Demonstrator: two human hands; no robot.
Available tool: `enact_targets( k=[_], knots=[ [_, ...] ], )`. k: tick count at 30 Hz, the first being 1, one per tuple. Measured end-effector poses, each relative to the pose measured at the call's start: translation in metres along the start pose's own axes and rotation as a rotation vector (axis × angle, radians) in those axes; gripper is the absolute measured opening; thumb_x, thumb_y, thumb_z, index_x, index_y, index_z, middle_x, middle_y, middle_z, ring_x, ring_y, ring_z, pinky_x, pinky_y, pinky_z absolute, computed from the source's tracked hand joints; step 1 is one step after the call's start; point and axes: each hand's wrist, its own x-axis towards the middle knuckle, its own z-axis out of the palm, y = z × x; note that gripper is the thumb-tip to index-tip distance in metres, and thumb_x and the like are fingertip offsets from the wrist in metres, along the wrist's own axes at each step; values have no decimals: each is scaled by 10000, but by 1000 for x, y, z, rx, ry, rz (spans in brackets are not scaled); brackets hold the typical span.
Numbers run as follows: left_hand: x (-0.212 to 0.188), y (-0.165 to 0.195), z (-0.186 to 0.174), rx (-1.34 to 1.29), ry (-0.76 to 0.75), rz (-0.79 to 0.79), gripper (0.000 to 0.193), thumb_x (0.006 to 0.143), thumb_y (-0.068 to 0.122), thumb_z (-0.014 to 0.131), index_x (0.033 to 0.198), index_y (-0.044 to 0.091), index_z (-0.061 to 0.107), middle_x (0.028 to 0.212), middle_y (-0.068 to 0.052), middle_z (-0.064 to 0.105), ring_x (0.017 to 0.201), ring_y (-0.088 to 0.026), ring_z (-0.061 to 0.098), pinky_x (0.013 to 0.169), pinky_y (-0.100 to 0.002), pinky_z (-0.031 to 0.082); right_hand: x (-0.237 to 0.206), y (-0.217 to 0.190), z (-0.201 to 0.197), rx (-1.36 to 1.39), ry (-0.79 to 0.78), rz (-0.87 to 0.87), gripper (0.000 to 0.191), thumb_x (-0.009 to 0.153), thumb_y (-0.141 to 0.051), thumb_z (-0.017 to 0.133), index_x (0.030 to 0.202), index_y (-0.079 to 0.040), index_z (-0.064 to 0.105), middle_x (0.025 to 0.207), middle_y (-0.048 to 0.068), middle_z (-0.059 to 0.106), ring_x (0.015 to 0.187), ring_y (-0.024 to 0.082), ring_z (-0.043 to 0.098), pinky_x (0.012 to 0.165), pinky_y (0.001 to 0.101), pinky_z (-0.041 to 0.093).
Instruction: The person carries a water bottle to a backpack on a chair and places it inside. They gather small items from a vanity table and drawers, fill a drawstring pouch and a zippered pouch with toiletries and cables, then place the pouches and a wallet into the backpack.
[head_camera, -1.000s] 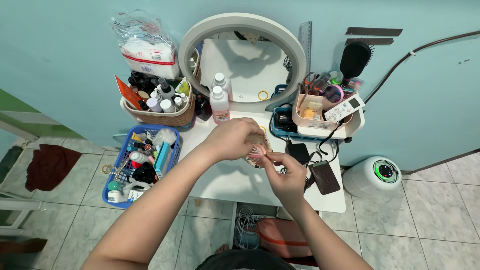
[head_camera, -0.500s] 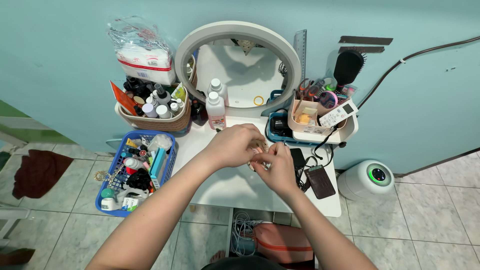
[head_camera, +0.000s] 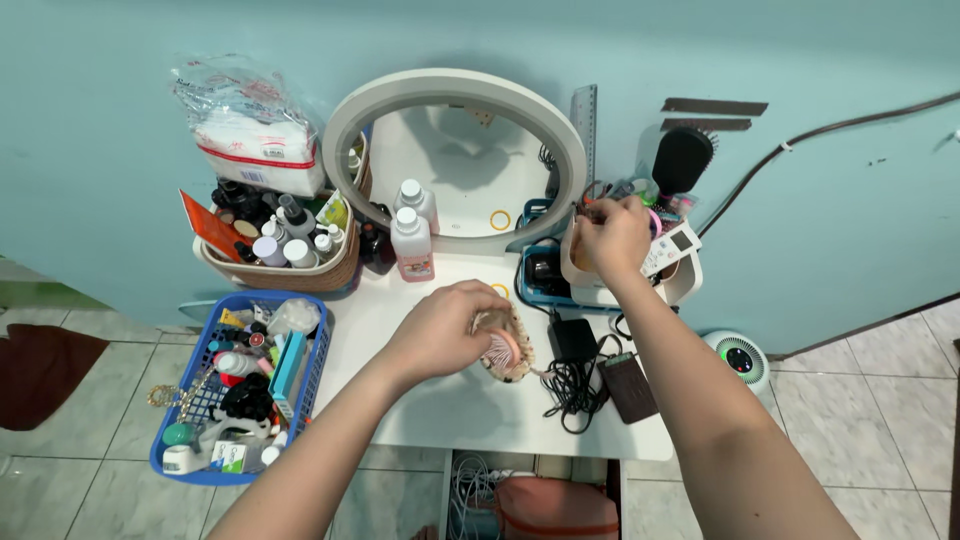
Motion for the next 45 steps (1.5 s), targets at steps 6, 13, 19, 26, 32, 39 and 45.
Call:
enact_targets(
  k=[6, 13, 19, 26, 32, 39, 45],
  knots=[
    [3, -10, -2, -47, -13, -73, 432, 725, 104, 614, 1135, 63, 742, 1168, -91, 725, 1049, -302, 699, 923, -385, 545, 13, -10, 19, -217, -46, -9, 343, 685, -352, 915, 955, -170, 809, 1014, 101, 538, 1026, 326, 529, 811, 450, 456],
    [6, -20, -3, -39, -29, -85, 447, 719, 104, 601, 1142, 58, 739, 1186, -86, 719, 1073, -295, 688, 951, -379, 530, 15, -12, 27, -333, -60, -17, 249, 706, -356, 887, 886, -199, 815, 1049, 90, 533, 1066, 327, 514, 850, 456, 405],
    [7, -20, -5, -35, -70, -156, 457, 726, 121, 616, 1166, 84, 732, 1218, -53, 707, 1082, -266, 684, 945, -369, 532, 21, -9, 28, -339, -158, 49, 195, 688, -282, 824, 866, -204, 824, 1056, 105, 533, 1067, 333, 505, 863, 462, 395],
    [7, -21, -7, -31, -93, -223, 481, 717, 111, 611, 1181, 114, 736, 1251, -36, 691, 1100, -261, 679, 954, -372, 528, 18, 1, 31, -256, -127, 7, 140, 777, -236, 797, 907, -189, 819, 1104, 92, 539, 1109, 324, 503, 869, 476, 409],
    [3, -23, -8, -9, -57, -134, 461, 714, 131, 661, 1168, 92, 737, 1219, -65, 705, 1110, -280, 675, 964, -380, 521, 30, 4, 20, 66, -31, 38, 123, 823, -181, 806, 940, -143, 812, 1088, 141, 593, 1035, 342, 564, 897, 452, 490],
    [6, -22, -7, 21, -9, -69, 446, 706, 110, 658, 1140, 74, 753, 1164, -90, 724, 1046, -299, 700, 923, -383, 542, 48, -1, -38, 426, 194, 133, 88, 1047, -58, 678, 1070, 25, 657, 866, 80, 715, 761, 204, 709, 697, 296, 548],
    [7, -11, -4, 19, 21, -41, 410, 726, 130, 693, 1127, 76, 761, 1143, -105, 731, 1041, -306, 704, 904, -389, 553, -2, -3, -98, 1439, 272, 707, 73, 962, -11, 659, 994, -29, 596, 936, 102, 687, 846, 215, 748, 811, 332, 633]
  ],
)
